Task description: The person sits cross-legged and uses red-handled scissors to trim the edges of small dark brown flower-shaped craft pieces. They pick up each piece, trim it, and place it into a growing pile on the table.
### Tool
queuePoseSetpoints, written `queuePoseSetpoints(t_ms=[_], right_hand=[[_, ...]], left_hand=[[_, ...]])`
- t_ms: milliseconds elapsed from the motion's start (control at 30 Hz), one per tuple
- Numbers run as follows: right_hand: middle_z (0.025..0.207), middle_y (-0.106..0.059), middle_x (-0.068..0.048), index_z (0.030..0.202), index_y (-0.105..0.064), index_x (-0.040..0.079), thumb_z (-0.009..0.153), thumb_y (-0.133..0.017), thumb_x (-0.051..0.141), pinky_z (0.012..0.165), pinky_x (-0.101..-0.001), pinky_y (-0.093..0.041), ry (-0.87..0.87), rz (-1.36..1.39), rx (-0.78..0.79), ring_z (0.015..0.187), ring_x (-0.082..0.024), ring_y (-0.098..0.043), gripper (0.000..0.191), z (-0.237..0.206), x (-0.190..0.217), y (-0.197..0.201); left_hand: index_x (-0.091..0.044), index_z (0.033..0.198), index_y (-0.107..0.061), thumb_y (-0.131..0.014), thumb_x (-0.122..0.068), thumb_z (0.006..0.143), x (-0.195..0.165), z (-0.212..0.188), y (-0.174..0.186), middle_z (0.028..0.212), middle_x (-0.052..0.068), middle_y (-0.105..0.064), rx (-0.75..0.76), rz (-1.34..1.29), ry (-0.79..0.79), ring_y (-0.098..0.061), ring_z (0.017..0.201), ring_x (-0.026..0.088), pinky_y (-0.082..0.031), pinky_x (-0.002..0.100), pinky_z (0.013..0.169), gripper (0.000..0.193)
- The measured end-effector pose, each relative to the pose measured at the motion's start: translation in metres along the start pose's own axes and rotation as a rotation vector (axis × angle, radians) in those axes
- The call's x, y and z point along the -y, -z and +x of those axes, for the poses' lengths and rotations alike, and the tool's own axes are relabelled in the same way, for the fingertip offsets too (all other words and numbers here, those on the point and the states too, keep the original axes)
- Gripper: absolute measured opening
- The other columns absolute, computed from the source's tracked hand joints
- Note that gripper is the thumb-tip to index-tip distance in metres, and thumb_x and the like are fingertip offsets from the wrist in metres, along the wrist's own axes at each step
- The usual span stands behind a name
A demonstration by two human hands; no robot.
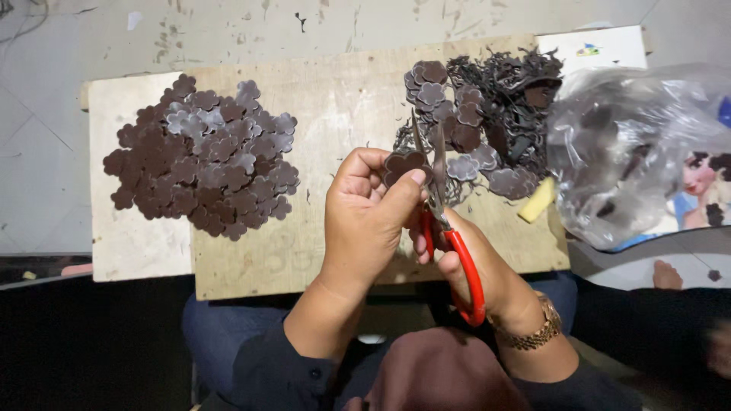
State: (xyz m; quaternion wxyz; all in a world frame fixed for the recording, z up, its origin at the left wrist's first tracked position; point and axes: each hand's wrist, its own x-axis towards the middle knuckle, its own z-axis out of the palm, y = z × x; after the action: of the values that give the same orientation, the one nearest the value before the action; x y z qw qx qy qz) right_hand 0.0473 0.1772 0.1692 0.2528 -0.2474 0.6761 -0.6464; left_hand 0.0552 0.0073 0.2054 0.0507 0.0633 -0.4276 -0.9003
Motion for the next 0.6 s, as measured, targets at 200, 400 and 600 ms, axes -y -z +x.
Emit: queuePoseSetpoints(t_ms=[200,400,600], right_hand=[[0.094,-0.052,-0.001,0.123,-0.053,-0.002,0.082,-0.045,0.092,0.073,-0.0252,-0.048,0.012,0.071,0.011,0.081,-0.01,-0.049,0.103,-0.038,0.039,-0.027],[0.095,-0.05,-0.001,0.12,-0.051,-0.001,0.084,-0.046,0.09,0.074,-0.0258,-0.048,0.036,0.078,0.056,0.081,-0.01,-0.048,0.098,-0.061,0.055,-0.047],[0.091,-0.05,0.0,0.117,-0.052,-0.001,0.083,-0.05,0.089,0.071,-0.0248,-0.047,-0.003,0.12,0.066,0.078,-0.01,-0.047,0.096,-0.071,0.055,-0.058]], left_hand=[[0.0,0.107,-0.051,-0.066,-0.001,0.099,-0.017,-0.046,-0.012,0.087,0.01,-0.068,0.033,0.004,-0.018,-0.063,0.059,0.013,-0.054,0.028,0.048,0.016],[-0.002,0.106,-0.052,-0.066,-0.001,0.098,-0.027,-0.079,-0.008,0.086,0.01,-0.069,0.037,0.01,0.006,-0.063,0.059,0.013,-0.054,0.027,0.05,0.017],[-0.002,0.104,-0.054,-0.068,0.0,0.097,-0.033,-0.094,-0.003,0.089,0.007,-0.068,0.037,0.029,-0.035,-0.065,0.075,0.01,-0.057,0.026,0.066,0.016]])
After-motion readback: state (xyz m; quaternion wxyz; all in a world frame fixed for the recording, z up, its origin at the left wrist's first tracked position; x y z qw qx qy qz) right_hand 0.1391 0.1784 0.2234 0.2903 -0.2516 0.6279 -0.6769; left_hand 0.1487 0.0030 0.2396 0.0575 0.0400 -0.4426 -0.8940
